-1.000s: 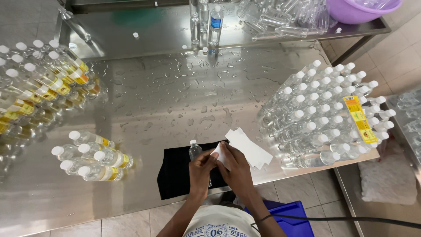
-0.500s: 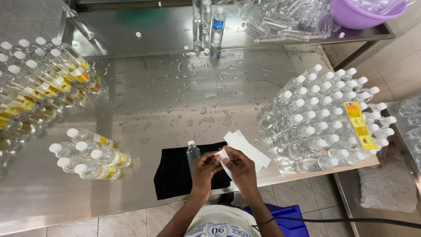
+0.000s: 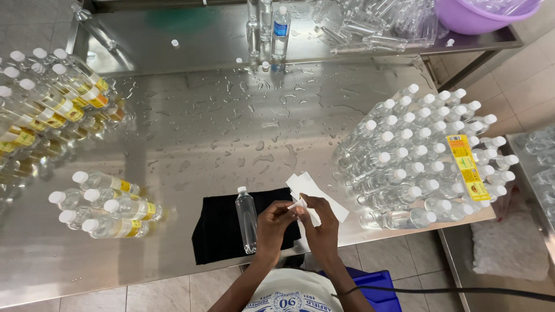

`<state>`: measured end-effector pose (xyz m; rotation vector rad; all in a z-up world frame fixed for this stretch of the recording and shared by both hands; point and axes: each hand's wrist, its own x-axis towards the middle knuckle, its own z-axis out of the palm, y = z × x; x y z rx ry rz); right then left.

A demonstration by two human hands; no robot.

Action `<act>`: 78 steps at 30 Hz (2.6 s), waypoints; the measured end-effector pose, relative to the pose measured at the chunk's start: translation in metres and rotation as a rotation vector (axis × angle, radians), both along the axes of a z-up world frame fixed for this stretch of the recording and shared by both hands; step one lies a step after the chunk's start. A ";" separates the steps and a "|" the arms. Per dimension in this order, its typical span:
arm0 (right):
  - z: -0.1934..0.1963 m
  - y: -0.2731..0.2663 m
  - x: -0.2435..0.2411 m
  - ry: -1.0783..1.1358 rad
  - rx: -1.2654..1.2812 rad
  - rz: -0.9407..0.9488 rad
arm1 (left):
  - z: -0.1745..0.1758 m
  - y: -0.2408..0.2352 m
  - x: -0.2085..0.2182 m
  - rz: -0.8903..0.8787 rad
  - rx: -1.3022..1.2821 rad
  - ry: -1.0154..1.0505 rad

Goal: The person repeatedly picks up clear plastic bottles from a large group on a stainless steel table. They peel yellow labels from a white backing sheet and wrap them around the bottles, smoothing them into place. The labeled bottles are then placed in a separate group on the left side of the table.

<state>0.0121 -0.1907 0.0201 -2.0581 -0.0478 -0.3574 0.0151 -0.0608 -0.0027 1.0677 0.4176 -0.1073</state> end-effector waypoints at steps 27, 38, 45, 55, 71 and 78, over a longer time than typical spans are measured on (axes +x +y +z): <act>-0.030 -0.048 0.044 0.542 0.379 0.171 | -0.016 0.013 0.025 -0.104 0.476 -0.240; -0.011 -0.021 0.009 0.432 0.519 -0.093 | -0.018 -0.024 -0.008 -0.398 0.220 -0.245; -0.023 -0.037 0.009 0.449 0.637 -0.054 | -0.034 -0.038 0.019 -0.186 0.188 -0.224; -0.024 -0.166 -0.011 0.128 1.093 -0.627 | -0.179 -0.042 0.102 0.150 0.129 0.408; 0.028 -0.103 0.011 0.243 0.108 0.498 | -0.027 -0.020 0.040 -0.500 -0.348 0.221; -0.019 -0.076 0.030 0.338 0.081 0.625 | -0.079 0.045 -0.004 -0.064 -0.297 0.328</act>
